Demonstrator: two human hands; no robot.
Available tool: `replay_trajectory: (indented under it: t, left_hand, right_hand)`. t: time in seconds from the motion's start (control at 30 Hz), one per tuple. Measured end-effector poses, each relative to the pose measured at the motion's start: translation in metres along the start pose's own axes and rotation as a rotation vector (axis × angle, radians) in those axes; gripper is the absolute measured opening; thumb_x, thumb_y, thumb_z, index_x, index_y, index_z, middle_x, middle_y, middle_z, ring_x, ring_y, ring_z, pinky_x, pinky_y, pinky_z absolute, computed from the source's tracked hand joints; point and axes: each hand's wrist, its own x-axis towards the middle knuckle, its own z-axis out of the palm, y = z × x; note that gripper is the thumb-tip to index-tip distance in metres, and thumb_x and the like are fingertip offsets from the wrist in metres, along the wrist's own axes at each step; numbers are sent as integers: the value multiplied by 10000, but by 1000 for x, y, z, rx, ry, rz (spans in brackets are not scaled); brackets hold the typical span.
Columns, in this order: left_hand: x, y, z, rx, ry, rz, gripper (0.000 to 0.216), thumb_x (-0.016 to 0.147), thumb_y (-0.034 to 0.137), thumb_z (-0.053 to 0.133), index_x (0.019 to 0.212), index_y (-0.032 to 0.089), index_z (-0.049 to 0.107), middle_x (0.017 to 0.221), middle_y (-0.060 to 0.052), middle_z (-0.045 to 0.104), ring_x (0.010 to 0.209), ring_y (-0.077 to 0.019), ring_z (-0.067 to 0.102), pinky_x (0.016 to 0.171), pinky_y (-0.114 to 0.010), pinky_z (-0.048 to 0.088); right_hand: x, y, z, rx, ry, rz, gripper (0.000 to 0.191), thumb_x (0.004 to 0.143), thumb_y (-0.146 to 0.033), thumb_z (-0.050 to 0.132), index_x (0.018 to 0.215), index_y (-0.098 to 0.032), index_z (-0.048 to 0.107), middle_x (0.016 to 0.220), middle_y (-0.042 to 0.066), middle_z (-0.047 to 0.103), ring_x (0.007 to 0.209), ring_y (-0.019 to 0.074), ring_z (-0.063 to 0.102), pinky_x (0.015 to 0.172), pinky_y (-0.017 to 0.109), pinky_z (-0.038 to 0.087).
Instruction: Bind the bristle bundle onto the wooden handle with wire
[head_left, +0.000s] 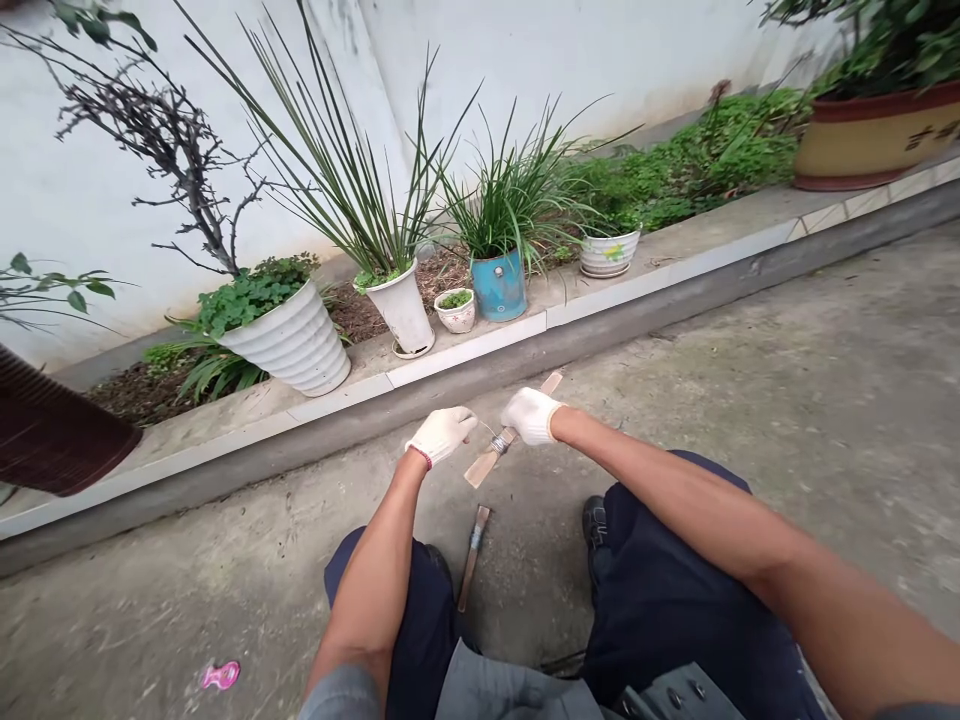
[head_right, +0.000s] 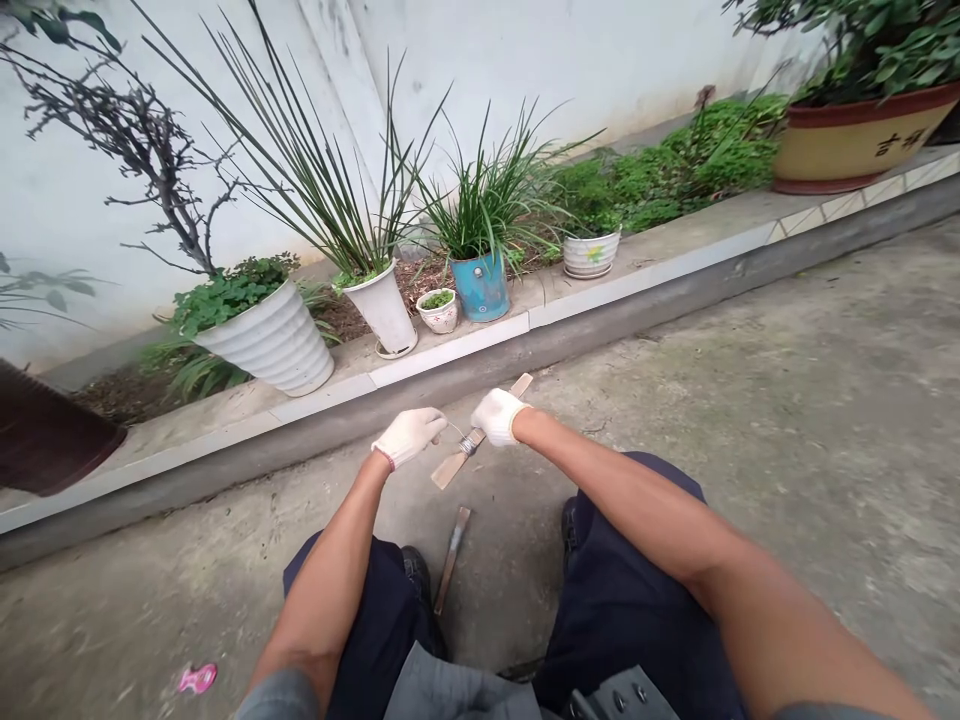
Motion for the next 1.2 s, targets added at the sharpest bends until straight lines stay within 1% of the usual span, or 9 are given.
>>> replay_trajectory:
  t: [0.17,0.3,0.4,0.57,0.67,0.87,0.97,1.07,1.2]
  left_hand:
    - [-4,10,7,-231,-12,0,281,909,436,568,814,189,661,737,-29,678,656,-154,604,583,-226,427]
    - [-12,31,14,-386,-61,-41,392,985,474,413,982,166,656,728,-26,673,532,-117,558,528,-214,441]
    - [-18,44,14,-353,-76,-96,343,961,427,437,965,159,651,702,-12,655,486,-100,525,497,-204,423]
    - [-22,43,4,-96,-185,-131,311,934,402,473,899,170,676,681,4,658,464,-89,516,469,-195,380]
    - [-25,25,-1,-96,-158,-114,310,928,383,465,848,168,672,674,5,656,462,-87,508,466,-200,374]
    - [-29,-9,4,-389,-91,-134,307,897,434,530,917,157,663,698,6,644,495,-94,500,495,-207,413]
    - [-26,-10,13,-450,-81,-105,375,914,496,528,895,146,661,713,-15,655,539,-108,543,519,-216,427]
    - [-22,-2,25,-470,-84,-85,361,947,451,482,953,138,664,740,-34,681,540,-110,574,540,-224,458]
    - [-21,9,33,-435,-113,-85,294,947,381,488,938,142,659,754,-28,690,552,-103,591,544,-208,461]
  right_hand:
    - [-12,8,-13,286,160,-52,237,858,-320,584,928,-162,745,888,98,759,740,179,666,609,249,364]
    - [-4,17,-20,418,381,192,383,919,-497,538,1027,-182,726,979,111,761,845,206,688,653,250,393]
    - [5,21,-21,312,357,394,318,923,-349,534,1116,-197,736,1043,148,759,921,246,713,728,288,446]
    - [18,3,-17,149,311,417,260,807,-78,559,940,-56,781,967,259,745,1000,375,699,903,501,447]
    - [20,-10,-12,-48,250,322,234,752,-50,595,891,-42,783,968,269,742,1048,410,676,999,591,364]
    - [0,-3,-13,-7,162,-157,201,748,-173,636,901,-152,765,880,135,755,865,255,694,781,329,425]
    - [-6,2,-17,177,101,-58,206,807,-254,605,931,-164,742,878,98,751,763,196,667,639,264,375]
    - [-2,4,-20,368,262,108,324,864,-435,603,1012,-169,713,972,82,749,821,179,657,634,237,366]
    - [11,19,-20,460,313,383,488,897,-597,550,1113,-187,704,1057,109,743,901,209,665,694,242,404]
